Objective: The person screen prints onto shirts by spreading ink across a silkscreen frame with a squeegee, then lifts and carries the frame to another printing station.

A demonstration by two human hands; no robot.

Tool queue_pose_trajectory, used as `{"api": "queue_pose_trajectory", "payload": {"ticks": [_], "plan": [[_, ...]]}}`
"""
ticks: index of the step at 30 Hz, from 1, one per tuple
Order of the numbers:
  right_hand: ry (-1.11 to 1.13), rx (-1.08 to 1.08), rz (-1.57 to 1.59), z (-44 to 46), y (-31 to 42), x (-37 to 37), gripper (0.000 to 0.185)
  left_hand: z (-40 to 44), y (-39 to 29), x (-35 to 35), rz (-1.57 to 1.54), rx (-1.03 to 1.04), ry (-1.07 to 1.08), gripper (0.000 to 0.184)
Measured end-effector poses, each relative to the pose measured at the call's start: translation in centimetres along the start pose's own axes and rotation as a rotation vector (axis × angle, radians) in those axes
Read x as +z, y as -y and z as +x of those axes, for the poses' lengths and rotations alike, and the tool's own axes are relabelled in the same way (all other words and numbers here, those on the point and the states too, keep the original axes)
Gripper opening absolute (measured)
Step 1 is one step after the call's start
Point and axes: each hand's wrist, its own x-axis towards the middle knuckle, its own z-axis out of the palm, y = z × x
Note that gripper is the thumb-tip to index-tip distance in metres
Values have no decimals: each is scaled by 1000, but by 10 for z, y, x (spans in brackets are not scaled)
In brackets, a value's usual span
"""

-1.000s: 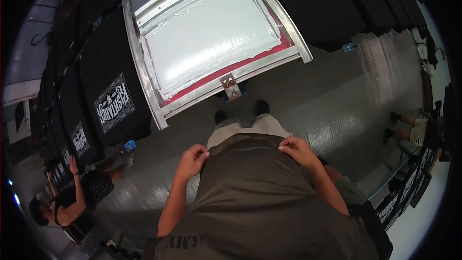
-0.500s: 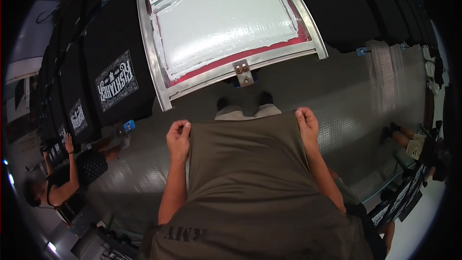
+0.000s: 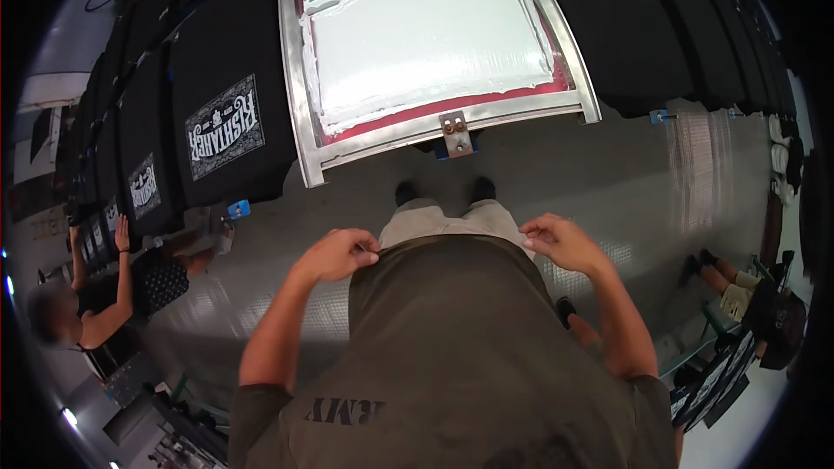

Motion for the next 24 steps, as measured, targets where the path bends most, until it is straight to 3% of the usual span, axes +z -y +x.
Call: {"api": "queue_pose_trajectory", "payload": {"ticks": [1,3,5,6,9,12,15,17,19,20,21,22,23,24], "plan": [[-28,-154,49,-12,15,-8,26,-13,-15,-11,-3,6,-14,22],[131,-76,257,-44,48,-26,31,-41,-48,-36,47,187,73,29],[169,-371,-45,-81,90,-52,33,-68,-79,-62,105,265,46,31],[191,-352,-117,-102,109,-70,35,-85,-94,-73,156,321,63,32],[128,-215,-314,-176,169,-130,35,-135,-140,-120,333,183,93,35],[-116,-159,-349,-203,185,-168,33,-152,-159,-151,485,174,-88,34],[-203,-237,-587,-188,191,-174,32,-133,-159,-157,273,137,-188,32],[-354,-354,-774,-156,185,-163,31,-95,-126,-139,-117,350,-308,29],[-560,-629,-562,-115,138,-149,32,-69,-102,-96,-316,458,-541,25],[-642,-669,-257,-91,100,-137,28,-51,-73,-67,-514,493,-570,25],[-772,-526,355,-68,62,-108,20,-37,-52,-30,-782,494,-538,24],[-798,-494,602,-42,11,-92,16,-27,-28,6,-832,288,-532,26],[-772,-375,860,-24,-37,-66,15,-19,1,40,-581,115,-523,29],[-763,-117,961,-17,-63,-38,14,-29,-3,49,-286,-15,-365,30]]}}
